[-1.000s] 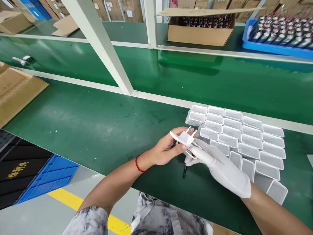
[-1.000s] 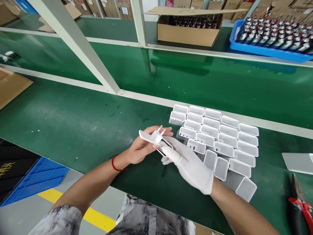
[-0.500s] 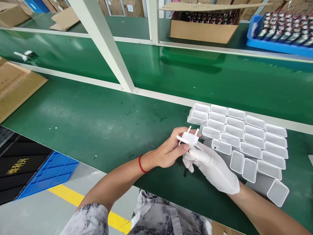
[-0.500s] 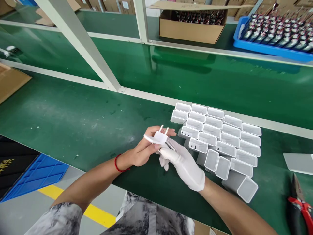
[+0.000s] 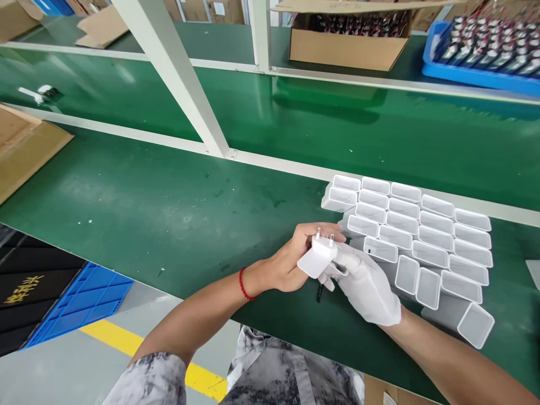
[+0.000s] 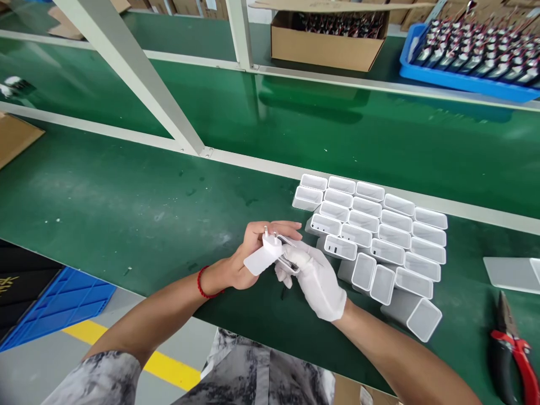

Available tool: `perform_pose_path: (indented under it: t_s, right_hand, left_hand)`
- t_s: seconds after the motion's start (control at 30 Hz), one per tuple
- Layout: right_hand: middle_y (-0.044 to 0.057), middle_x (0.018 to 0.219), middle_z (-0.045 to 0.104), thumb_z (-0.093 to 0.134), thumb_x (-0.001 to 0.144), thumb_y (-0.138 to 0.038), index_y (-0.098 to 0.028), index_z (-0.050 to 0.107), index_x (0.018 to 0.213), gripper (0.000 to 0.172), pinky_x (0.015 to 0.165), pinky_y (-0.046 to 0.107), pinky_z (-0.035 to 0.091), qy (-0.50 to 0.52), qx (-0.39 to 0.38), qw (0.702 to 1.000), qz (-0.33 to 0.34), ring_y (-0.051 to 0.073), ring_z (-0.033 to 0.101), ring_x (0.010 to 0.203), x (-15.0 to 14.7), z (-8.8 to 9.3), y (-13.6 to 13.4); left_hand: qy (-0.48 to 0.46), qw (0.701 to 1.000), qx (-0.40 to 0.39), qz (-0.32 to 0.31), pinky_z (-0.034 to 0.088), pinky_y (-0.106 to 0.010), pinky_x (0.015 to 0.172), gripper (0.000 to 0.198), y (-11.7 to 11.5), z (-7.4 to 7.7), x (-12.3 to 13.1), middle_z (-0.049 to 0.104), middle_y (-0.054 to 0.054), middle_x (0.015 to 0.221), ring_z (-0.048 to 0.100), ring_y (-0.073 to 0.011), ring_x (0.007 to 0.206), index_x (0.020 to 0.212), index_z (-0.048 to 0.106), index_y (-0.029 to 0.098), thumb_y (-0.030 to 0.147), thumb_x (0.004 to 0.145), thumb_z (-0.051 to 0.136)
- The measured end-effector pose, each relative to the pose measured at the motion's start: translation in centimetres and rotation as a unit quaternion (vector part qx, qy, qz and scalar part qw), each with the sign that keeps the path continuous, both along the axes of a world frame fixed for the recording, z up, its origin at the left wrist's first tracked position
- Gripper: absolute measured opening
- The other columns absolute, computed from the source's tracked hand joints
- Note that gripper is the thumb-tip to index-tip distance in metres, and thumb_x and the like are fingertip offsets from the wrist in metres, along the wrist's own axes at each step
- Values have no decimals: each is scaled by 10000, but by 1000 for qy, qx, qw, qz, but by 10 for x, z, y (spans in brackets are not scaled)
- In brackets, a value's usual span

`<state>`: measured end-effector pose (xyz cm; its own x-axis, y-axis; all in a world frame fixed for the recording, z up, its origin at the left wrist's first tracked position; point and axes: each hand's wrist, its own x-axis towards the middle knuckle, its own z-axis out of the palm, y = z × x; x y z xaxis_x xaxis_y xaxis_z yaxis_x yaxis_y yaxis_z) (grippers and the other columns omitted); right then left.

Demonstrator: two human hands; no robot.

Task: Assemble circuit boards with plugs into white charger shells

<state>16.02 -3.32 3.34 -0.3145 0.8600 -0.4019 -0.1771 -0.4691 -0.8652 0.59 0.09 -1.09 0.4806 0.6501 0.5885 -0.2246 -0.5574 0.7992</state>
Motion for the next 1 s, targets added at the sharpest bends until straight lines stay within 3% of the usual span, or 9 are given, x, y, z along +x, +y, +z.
perform_pose_path:
  t_s: [0.1,0.23,0.47,0.67,0.83,1.0]
  right_hand:
    - [19,583,568,647,864,-512,-190,602,624,403,554,321,452,14,-14,999,30,171,540,563,-1,4,3]
    - [51,688,632,541,881,-656,-202,650,788,476,610,376,531,11,-11,999,46,224,623,669,0,4,6]
    - [55,688,633,650,785,-730,-191,625,673,551,639,360,493,-61,35,997,27,217,609,686,1,-7,4]
    - [16,659,602,741,777,-614,-181,635,704,453,595,307,473,-40,26,999,-10,155,562,612,-4,2,4]
    - [70,695,645,698,796,-627,-153,691,794,474,604,359,551,58,-60,996,42,220,639,673,2,6,6]
    - [37,761,597,691,836,-390,-170,686,878,224,604,309,555,82,-43,994,50,188,615,720,5,11,5]
  left_hand:
    - [-6,999,-36,3,488,-495,1055,294,-1,-2,-1,595,-135,1213,600,-241,1223,1214,240,253,479,1034,298]
    - [-45,996,-79,2,482,-491,1016,227,-2,-2,-1,608,-139,1233,617,-242,1163,1214,277,241,393,1048,304]
    - [-40,997,-30,-58,453,-544,1058,278,0,-1,-4,550,-178,1324,531,-292,1295,1270,314,240,339,1022,392]
    - [-26,998,-21,-58,430,-540,1092,298,1,-1,-5,546,-175,1360,496,-294,1349,1281,300,251,381,1025,380]
    - [-17,998,-53,-23,513,-423,941,222,2,0,-7,578,-177,1311,617,-232,1154,1226,300,229,340,1040,348]
    - [-26,997,-69,15,490,-398,896,168,4,4,-7,632,-152,1226,629,-209,1065,1190,323,220,301,1043,335]
